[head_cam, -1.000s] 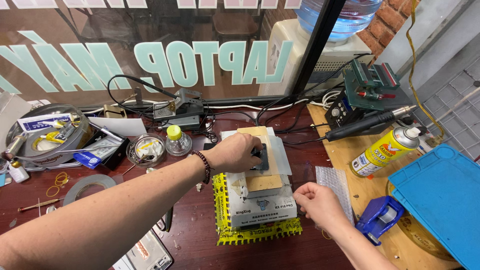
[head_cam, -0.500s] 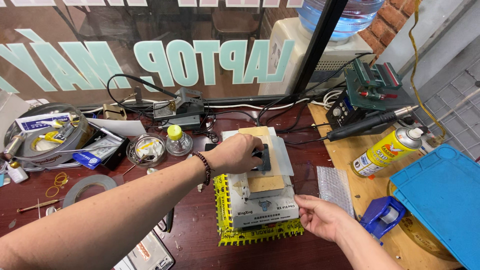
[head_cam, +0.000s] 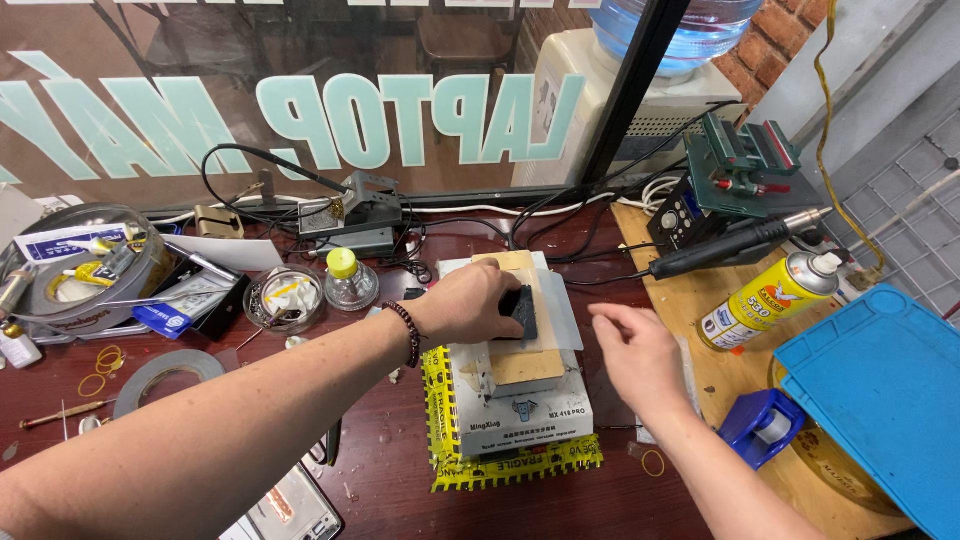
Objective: The person places a phone display assembly onto a white alignment mold on the workbench, presses and aligns it with both hands, peels a protective film from the screen, and repeatedly presses the display into the mold to seat it.
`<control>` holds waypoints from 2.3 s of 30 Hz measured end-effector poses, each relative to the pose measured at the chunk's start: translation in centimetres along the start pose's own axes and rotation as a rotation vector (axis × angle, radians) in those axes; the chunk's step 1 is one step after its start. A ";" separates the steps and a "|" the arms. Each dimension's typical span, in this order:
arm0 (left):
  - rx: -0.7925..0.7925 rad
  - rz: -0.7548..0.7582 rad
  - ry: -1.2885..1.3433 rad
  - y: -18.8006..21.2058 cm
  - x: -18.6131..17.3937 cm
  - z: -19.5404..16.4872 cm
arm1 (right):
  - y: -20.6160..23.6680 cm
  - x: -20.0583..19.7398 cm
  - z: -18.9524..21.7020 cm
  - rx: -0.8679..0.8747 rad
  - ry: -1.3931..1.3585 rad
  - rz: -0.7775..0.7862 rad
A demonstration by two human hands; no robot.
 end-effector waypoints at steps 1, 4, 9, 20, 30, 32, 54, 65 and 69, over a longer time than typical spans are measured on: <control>0.003 -0.006 -0.013 0.0 -0.1 -0.2 | 0.2 0.2 2.4 -0.163 0.084 -0.005; -0.004 0.023 -0.024 0.5 0.0 -0.5 | 1.2 2.2 7.6 -0.488 0.290 0.027; -0.042 -0.006 -0.011 0.6 -0.1 -0.3 | 1.2 4.8 9.3 -0.463 0.555 0.160; -0.094 -0.017 -0.002 0.1 0.5 0.5 | 2.0 3.8 9.4 -0.519 0.532 0.154; -0.120 0.022 -0.021 0.4 0.2 0.1 | 2.8 4.8 9.9 -0.609 0.586 0.131; -0.128 0.017 -0.021 0.4 0.1 0.1 | 2.8 4.5 9.6 -0.608 0.577 0.154; -0.122 0.021 -0.021 0.4 0.2 0.3 | 2.0 3.6 10.2 -0.533 0.549 0.126; -0.111 0.027 -0.040 0.3 0.2 0.2 | 2.6 4.5 11.1 -0.621 0.697 0.104; -0.096 -0.002 -0.009 0.2 0.3 0.0 | 3.1 4.2 11.0 -0.638 0.646 0.074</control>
Point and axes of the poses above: each hand's wrist, its own y-axis away from the middle knuckle, its own x-axis out of the palm, z = x × y, the point moved 8 cm from there along -y, towards the middle knuckle, and after that the axes turned 5 degrees about x, right-handed, at the moved point
